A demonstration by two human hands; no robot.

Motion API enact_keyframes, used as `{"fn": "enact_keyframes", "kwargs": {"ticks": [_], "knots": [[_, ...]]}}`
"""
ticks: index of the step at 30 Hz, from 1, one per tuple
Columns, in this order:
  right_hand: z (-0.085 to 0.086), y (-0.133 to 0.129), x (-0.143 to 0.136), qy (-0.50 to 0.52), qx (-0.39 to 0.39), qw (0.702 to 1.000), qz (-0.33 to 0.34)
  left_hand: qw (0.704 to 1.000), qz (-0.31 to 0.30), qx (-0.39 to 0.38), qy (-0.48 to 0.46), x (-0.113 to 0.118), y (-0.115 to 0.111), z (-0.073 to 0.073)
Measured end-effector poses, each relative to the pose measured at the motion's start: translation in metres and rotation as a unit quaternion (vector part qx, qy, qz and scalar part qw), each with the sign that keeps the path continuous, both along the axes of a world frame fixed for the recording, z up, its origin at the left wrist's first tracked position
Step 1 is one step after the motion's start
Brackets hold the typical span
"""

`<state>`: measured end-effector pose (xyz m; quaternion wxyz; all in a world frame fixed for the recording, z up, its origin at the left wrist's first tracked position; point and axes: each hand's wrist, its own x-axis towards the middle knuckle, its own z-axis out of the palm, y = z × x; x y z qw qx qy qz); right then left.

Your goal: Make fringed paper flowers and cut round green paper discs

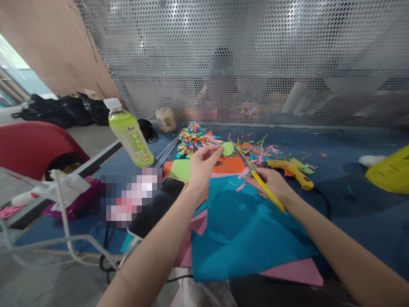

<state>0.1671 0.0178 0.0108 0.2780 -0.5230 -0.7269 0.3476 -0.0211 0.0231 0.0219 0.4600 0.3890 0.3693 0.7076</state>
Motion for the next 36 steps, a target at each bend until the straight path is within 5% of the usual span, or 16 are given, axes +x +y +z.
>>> {"fn": "enact_keyframes", "kwargs": {"ticks": [36], "knots": [[0.0058, -0.0034, -0.0001, -0.013, -0.013, 1.0, 0.005, 0.998, 0.025, 0.042, 0.048, -0.0025, 0.0024, -0.0022]]}}
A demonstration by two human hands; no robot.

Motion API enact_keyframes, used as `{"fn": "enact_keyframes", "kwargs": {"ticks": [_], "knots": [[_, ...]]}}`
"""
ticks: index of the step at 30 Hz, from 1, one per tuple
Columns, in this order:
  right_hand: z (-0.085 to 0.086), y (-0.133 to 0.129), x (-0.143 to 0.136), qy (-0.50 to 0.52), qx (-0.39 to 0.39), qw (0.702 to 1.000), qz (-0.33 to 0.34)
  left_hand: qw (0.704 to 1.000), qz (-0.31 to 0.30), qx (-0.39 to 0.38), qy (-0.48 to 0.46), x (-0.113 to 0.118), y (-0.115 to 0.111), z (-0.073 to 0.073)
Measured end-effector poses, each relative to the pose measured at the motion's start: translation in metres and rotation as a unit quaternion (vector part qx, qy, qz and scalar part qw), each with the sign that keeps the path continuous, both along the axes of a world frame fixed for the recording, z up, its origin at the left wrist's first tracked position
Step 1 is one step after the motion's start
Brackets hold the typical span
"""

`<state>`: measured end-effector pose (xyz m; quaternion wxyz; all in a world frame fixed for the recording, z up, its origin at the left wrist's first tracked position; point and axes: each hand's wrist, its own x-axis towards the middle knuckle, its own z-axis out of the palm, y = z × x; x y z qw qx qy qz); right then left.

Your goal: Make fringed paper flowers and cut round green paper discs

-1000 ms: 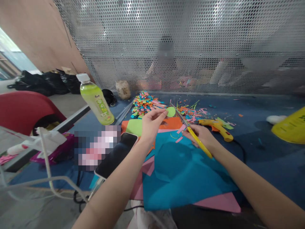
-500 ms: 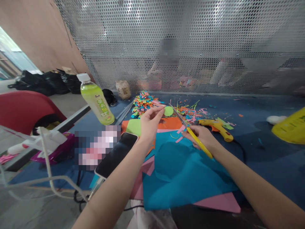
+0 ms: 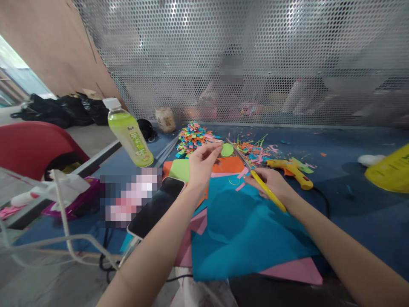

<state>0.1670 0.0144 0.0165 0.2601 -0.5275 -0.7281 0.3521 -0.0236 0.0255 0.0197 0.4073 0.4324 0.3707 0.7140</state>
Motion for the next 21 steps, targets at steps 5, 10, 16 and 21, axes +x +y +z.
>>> {"fn": "enact_keyframes", "kwargs": {"ticks": [5, 10, 16, 21], "knots": [[0.0002, -0.0002, 0.0005, -0.001, 0.003, 1.0, 0.007, 1.0, 0.006, -0.008, -0.006, 0.0, -0.0005, 0.002], [-0.0001, -0.0002, 0.0, 0.0, 0.007, 1.0, 0.01, 1.0, 0.013, -0.014, -0.012, -0.0001, -0.0004, 0.0028], [0.0015, -0.0009, 0.0, -0.011, 0.003, 1.0, 0.002, 0.997, -0.051, -0.053, -0.025, 0.0025, -0.0018, 0.0019], [0.002, -0.0006, 0.0, -0.011, 0.006, 1.0, -0.006, 0.996, -0.07, -0.051, -0.016, 0.0033, -0.0037, 0.0015]]}}
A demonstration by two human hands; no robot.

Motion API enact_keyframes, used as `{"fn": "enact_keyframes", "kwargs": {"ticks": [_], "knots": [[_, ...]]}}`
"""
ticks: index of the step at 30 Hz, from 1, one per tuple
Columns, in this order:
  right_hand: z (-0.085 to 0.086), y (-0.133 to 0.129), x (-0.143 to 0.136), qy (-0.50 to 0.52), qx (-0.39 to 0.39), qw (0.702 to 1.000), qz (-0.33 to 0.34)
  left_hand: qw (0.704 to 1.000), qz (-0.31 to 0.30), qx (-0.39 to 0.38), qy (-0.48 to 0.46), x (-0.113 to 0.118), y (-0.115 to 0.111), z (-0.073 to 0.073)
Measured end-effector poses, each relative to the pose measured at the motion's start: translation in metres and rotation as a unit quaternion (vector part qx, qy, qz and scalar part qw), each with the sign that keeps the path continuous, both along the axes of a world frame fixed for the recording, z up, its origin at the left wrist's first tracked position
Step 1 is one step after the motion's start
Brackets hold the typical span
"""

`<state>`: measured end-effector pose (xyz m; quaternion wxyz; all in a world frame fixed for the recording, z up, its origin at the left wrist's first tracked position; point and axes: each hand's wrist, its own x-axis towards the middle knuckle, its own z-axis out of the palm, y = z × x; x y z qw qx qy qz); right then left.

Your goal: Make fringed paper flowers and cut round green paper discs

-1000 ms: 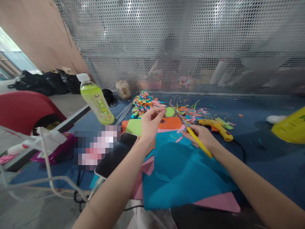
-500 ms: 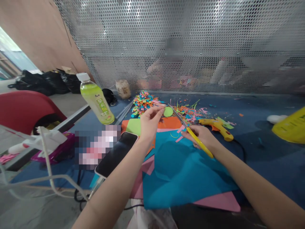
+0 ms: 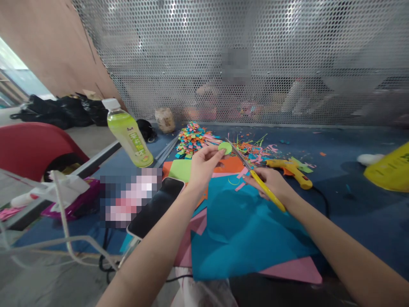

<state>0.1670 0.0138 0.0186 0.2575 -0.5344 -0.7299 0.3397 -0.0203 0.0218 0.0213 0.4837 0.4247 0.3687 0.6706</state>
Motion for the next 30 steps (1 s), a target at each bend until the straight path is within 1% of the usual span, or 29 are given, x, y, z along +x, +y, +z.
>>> {"fn": "enact_keyframes", "kwargs": {"ticks": [9, 22, 26, 30], "knots": [[0.0, -0.0006, -0.0008, 0.016, -0.006, 1.0, 0.006, 1.0, 0.011, 0.004, -0.023, -0.0001, 0.001, 0.0014], [0.0001, 0.0007, 0.0004, -0.011, 0.01, 1.0, 0.005, 0.999, 0.029, 0.008, -0.014, -0.0005, 0.0031, -0.0004], [-0.0009, 0.0003, 0.0001, -0.001, 0.0, 1.0, 0.004, 0.999, 0.04, 0.013, -0.005, -0.0017, 0.0041, -0.0023], [-0.0027, 0.0003, -0.0004, 0.018, -0.011, 1.0, 0.011, 0.999, 0.035, 0.011, -0.005, -0.0022, 0.004, -0.0028]]}}
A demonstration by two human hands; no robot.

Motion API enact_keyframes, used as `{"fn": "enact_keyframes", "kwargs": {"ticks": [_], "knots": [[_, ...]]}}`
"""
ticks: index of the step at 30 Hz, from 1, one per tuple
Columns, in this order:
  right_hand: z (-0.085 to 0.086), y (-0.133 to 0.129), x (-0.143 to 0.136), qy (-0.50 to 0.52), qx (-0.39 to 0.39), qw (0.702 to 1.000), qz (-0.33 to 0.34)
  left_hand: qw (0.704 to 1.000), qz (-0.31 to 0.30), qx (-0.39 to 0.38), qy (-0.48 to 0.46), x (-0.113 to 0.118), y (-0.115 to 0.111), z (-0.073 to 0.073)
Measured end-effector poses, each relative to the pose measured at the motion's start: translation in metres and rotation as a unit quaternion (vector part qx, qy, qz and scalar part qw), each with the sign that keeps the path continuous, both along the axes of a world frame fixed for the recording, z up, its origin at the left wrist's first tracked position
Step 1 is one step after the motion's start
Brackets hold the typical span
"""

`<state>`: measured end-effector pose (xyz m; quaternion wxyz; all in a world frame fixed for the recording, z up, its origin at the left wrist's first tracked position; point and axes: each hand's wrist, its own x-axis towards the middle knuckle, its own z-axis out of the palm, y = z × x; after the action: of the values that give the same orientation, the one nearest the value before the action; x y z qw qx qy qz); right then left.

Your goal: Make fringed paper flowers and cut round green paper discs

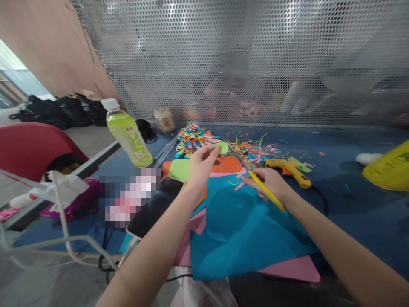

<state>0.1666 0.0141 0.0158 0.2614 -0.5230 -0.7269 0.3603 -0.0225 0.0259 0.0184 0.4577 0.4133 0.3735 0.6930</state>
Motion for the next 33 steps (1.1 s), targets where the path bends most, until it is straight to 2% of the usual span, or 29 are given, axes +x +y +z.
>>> {"fn": "enact_keyframes", "kwargs": {"ticks": [33], "knots": [[-0.0026, 0.0037, 0.0021, -0.028, 0.037, 0.999, 0.008, 1.0, 0.0, 0.008, -0.005, 0.0003, 0.0, 0.0012]]}}
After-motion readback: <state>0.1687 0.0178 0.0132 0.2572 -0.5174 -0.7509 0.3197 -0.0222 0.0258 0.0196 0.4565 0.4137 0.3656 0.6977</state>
